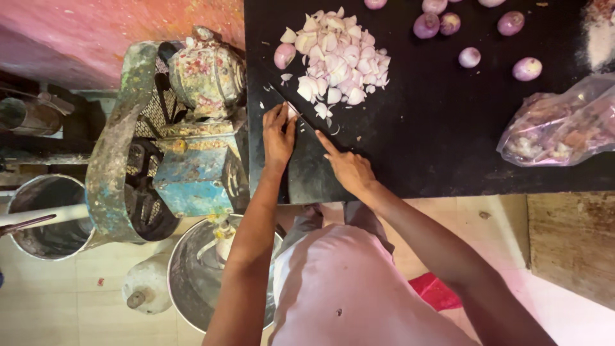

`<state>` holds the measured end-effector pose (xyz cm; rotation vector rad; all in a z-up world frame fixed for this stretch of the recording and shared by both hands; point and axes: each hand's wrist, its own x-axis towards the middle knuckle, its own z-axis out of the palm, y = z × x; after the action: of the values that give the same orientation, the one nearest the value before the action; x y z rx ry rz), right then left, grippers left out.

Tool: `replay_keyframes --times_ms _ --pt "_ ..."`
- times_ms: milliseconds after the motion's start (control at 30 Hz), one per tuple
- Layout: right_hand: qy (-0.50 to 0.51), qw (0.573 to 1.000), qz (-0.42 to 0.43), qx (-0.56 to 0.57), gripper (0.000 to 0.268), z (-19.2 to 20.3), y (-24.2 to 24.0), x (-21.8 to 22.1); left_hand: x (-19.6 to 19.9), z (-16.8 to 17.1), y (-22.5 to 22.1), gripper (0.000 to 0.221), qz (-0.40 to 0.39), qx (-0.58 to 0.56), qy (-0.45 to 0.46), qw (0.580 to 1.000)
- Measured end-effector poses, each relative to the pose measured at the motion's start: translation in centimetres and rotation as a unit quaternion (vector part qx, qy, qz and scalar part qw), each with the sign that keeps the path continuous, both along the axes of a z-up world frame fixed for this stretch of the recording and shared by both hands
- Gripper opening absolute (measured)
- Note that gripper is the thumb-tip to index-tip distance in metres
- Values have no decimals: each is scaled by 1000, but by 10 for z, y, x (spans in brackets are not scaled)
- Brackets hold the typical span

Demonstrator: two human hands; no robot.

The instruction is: The person chops onions with a knife on a dark countertop.

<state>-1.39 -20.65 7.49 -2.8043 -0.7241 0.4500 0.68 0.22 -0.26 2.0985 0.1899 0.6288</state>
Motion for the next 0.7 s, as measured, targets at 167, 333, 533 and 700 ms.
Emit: replay_keyframes --times_ms 167,333,533,700 --pt "57 998 -39 1 66 5 -53 -26 8 2 2 39 10 23 -17 1000" --pt "87 992 -83 -30 64 21 -68 -29 -1 3 0 38 -1 -12 -27 1000" --pt "30 997 -29 60 64 33 -32 -13 -2 11 -1 40 11 -31 -15 999" --pt "28 999 -1 31 64 20 -4 5 -1 8 -2 40 29 -3 6 1000"
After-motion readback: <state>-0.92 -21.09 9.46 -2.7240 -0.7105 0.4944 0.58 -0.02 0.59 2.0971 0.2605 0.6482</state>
